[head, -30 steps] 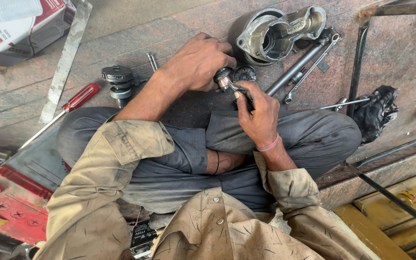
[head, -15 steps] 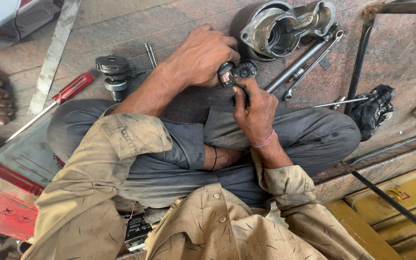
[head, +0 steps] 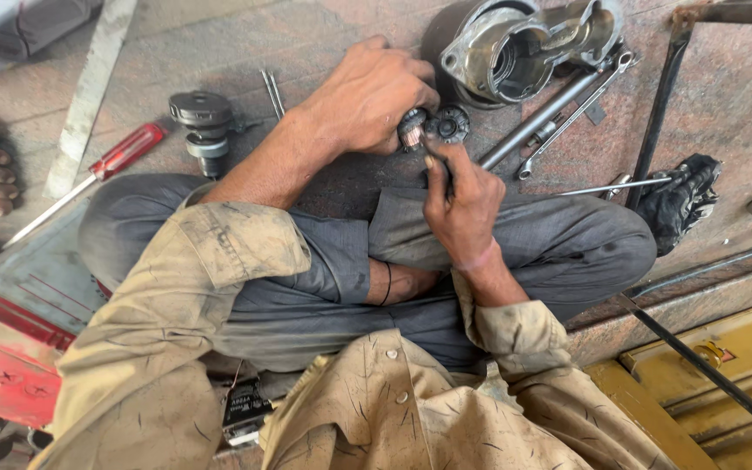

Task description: The person sits cross-legged on the workshop floor holding a small cylindrical motor component, likely a starter armature, and repeatedly works on its copper end with a small hand tool, rotating the part to treat different spots while other motorcycle parts and wrenches lie nearby.

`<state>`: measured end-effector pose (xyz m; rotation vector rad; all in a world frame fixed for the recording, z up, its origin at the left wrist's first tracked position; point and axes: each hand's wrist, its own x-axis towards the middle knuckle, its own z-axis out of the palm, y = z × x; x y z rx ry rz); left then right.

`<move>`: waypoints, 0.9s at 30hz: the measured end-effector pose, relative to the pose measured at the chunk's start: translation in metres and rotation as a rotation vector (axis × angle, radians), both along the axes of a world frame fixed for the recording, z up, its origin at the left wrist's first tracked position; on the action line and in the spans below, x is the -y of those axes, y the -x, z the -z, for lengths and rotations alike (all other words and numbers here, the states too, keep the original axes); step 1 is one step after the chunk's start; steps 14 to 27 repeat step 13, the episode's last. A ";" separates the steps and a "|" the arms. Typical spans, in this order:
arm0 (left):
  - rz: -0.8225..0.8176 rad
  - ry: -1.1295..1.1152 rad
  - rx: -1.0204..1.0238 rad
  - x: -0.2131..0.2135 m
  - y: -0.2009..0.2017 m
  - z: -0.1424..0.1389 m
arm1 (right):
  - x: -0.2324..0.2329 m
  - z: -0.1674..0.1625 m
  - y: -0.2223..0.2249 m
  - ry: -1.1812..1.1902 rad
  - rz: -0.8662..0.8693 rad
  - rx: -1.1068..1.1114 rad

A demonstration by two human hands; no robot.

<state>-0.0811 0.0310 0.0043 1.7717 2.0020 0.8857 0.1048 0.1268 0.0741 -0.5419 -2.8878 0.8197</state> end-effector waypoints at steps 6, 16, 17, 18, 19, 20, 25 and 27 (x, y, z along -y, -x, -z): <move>0.004 -0.045 0.031 -0.003 0.002 -0.002 | -0.003 0.005 -0.005 0.074 0.020 -0.044; -0.010 0.011 0.024 -0.005 0.002 -0.005 | -0.006 0.014 0.000 0.200 0.053 -0.135; -0.010 0.011 0.024 -0.005 0.002 -0.005 | -0.006 0.014 0.000 0.200 0.053 -0.135; -0.010 0.011 0.024 -0.005 0.002 -0.005 | -0.006 0.014 0.000 0.200 0.053 -0.135; -0.010 0.011 0.024 -0.005 0.002 -0.005 | -0.006 0.014 0.000 0.200 0.053 -0.135; -0.010 0.011 0.024 -0.005 0.002 -0.005 | -0.006 0.014 0.000 0.200 0.053 -0.135; -0.010 0.011 0.024 -0.005 0.002 -0.005 | -0.006 0.014 0.000 0.200 0.053 -0.135; -0.010 0.011 0.024 -0.005 0.002 -0.005 | -0.006 0.014 0.000 0.200 0.053 -0.135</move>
